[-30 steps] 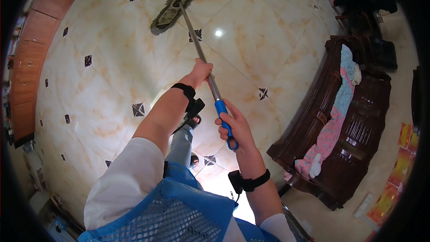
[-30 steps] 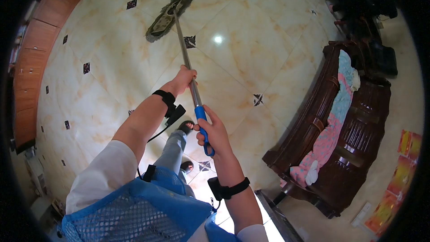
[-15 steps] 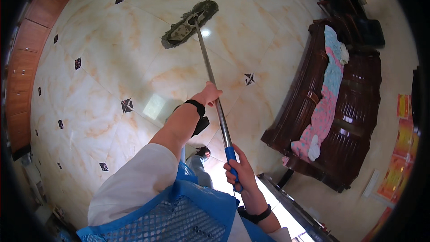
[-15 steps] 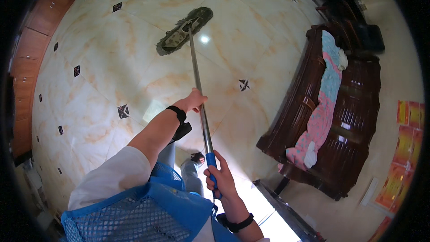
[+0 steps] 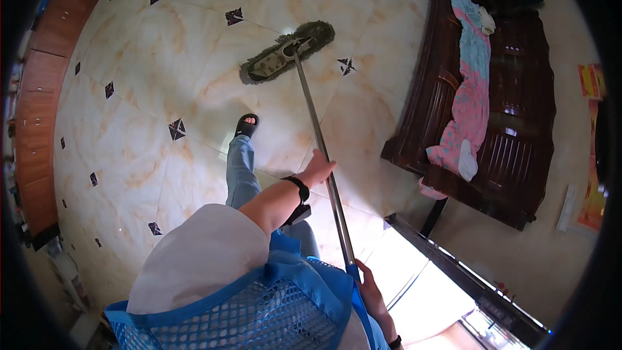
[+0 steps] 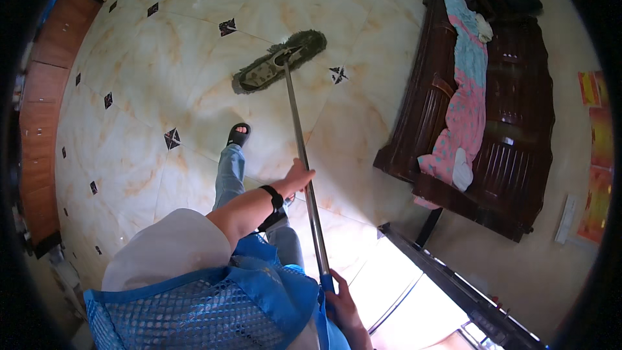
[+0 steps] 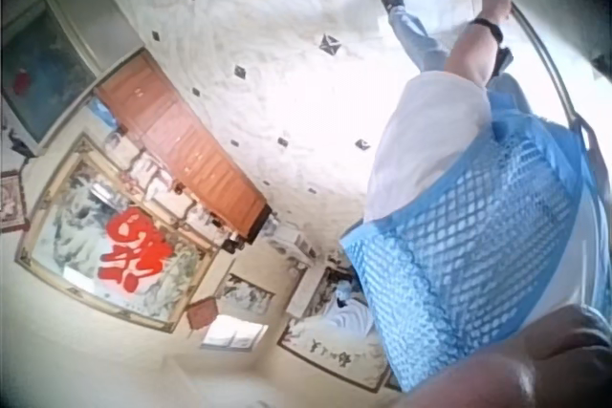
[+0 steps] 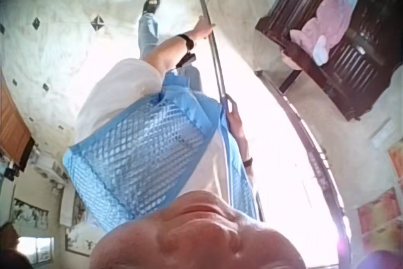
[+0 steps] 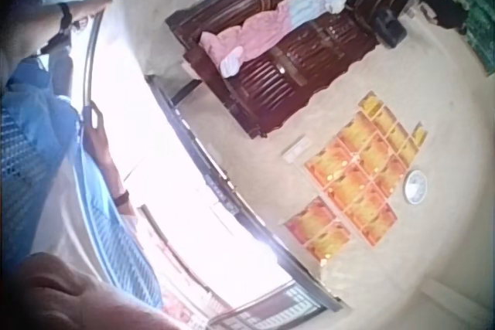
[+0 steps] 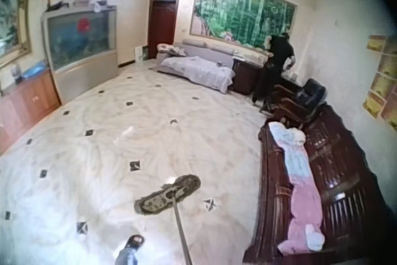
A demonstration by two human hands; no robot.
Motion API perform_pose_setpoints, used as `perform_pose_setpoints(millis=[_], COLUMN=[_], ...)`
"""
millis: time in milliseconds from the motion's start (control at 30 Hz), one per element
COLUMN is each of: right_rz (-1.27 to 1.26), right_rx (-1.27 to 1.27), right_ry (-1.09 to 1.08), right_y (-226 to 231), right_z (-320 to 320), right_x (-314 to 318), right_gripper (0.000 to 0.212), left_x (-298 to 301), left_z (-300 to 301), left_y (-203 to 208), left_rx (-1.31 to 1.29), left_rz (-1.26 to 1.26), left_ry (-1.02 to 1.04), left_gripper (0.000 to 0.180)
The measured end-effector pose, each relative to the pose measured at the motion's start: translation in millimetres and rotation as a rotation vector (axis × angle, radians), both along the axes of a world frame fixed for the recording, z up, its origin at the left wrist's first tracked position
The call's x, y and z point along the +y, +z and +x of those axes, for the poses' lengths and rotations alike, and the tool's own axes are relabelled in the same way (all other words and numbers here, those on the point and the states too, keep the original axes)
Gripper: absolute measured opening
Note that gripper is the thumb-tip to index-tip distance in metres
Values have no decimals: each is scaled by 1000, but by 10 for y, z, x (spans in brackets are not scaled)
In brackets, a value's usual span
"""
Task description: Mopping a tiled floor in a residential room using a flat mop.
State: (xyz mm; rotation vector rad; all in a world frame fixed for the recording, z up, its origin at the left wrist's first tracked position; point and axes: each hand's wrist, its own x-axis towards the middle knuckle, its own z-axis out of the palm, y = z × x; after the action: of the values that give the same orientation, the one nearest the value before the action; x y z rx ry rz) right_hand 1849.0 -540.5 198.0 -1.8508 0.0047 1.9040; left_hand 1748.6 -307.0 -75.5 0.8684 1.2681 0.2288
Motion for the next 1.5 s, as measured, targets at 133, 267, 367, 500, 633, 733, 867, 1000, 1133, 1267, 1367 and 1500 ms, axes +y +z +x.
perform_pose_setpoints(millis=[133, 267, 367, 500, 633, 733, 867, 1000, 1133, 1267, 1367, 1500], right_rz=[137, 237, 322, 439, 575, 659, 550, 185, -8, 5, 9, -10], right_rx=[-152, -199, -267, -333, -379, -435, -260, -89, -41, -62, -26, 5], right_ry=[244, 294, 357, 460, 569, 630, 483, 329, 385, 512, 569, 662], right_y=[45, -149, -202, -245, -403, -471, -233, -52, 176, 111, 114, 77], right_z=[134, 278, 285, 231, 147, 10, -179, -309, -501, -663, -827, -1089], right_x=[-804, -1188, -1324, -1366, -1273, -1235, -468, 279, 1252, 1966, 2630, 3396], right_gripper=[60, 60, 60, 60, 60, 60, 61, 65, 71, 71, 70, 69], left_x=[-665, -1206, -1383, -1241, -956, -670, -235, 476, 1019, 1666, 2108, 2725], left_z=[23, 127, 149, 44, -139, -147, -244, -386, -572, -825, -1101, -1589], left_y=[154, 264, 456, 380, 217, 233, 12, 387, 189, 136, 11, -25], left_rx=[-62, -40, -13, -22, -142, -149, -85, 27, 60, 101, 104, 118], left_rz=[-80, -130, -169, -146, -209, -158, -85, -72, 33, 36, 84, 71], left_ry=[-111, -168, -162, -125, -152, -131, -67, -69, -2, 74, 158, 307], left_gripper=[64, 73, 49, 49, 55, 51, 50, 48, 48, 49, 50, 54])
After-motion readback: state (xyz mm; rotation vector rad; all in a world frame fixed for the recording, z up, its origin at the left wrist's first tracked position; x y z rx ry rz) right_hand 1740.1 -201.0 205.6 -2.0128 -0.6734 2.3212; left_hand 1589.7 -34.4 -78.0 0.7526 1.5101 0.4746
